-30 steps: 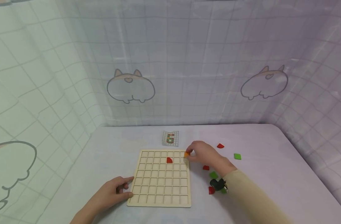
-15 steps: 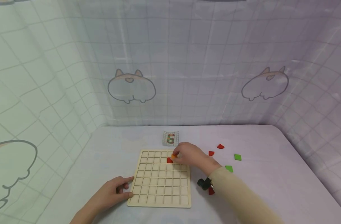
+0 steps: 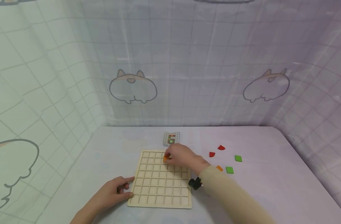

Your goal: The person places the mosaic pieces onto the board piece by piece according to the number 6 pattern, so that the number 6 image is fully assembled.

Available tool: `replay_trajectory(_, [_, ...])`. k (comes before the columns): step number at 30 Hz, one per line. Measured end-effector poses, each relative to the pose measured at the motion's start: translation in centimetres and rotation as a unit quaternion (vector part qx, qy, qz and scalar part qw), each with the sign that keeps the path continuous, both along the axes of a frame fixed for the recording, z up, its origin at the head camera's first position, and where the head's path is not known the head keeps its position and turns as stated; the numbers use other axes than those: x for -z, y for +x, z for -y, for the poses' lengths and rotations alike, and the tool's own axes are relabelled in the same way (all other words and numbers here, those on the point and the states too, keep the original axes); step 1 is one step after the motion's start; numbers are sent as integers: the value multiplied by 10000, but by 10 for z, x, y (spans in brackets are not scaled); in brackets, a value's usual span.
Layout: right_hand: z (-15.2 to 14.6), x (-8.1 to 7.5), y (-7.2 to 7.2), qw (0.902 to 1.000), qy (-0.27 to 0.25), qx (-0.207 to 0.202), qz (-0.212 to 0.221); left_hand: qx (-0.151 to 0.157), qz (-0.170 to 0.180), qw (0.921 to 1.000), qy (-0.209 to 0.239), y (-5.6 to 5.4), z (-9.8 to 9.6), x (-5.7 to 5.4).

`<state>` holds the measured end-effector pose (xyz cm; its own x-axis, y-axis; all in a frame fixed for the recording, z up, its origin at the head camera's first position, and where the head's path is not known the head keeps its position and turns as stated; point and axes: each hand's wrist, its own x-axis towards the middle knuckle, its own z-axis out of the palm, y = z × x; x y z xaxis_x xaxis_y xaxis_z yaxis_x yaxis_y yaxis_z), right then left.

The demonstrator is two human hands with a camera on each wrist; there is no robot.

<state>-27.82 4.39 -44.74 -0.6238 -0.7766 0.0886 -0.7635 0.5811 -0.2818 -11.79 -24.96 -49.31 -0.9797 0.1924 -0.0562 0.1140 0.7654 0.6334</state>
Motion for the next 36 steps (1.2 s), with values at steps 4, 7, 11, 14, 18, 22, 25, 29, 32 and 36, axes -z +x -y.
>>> replay_trajectory(4, [6, 1, -1, 9997, 197, 100, 43, -12, 2, 10000, -6, 0, 0, 1])
replay_trajectory(7, [9, 2, -2, 9996, 256, 112, 95, -41, 0, 10000, -25, 0, -1, 1])
replay_trajectory(11, [10, 5, -3, 9996, 258, 40, 143, -39, -3, 10000, -23, 0, 0, 0])
replay_trajectory(14, [11, 6, -3, 9996, 218, -20, 191, -18, -36, 10000, -16, 0, 0, 1])
replay_trajectory(18, [12, 6, -3, 9995, 123, -109, 284, -5, -101, 9999, -20, 0, 1, 2])
replay_trajectory(22, [14, 5, -4, 9989, 72, -169, 429, -4, -113, 9999, -33, 1, 1, 2])
replay_trajectory(25, [15, 5, -4, 9984, 90, -188, 523, -8, -69, 10000, -42, 0, 0, 0])
replay_trajectory(29, [16, 5, -5, 9983, 119, -198, 542, -22, 8, 10000, -8, 0, -1, -1])
replay_trajectory(32, [16, 6, -6, 9980, 116, -164, 601, -23, 62, 10000, 43, 0, -1, -2])
replay_trajectory(36, [15, 7, -6, 9976, 122, -42, 683, 1, 49, 10000, 52, 1, -1, -3])
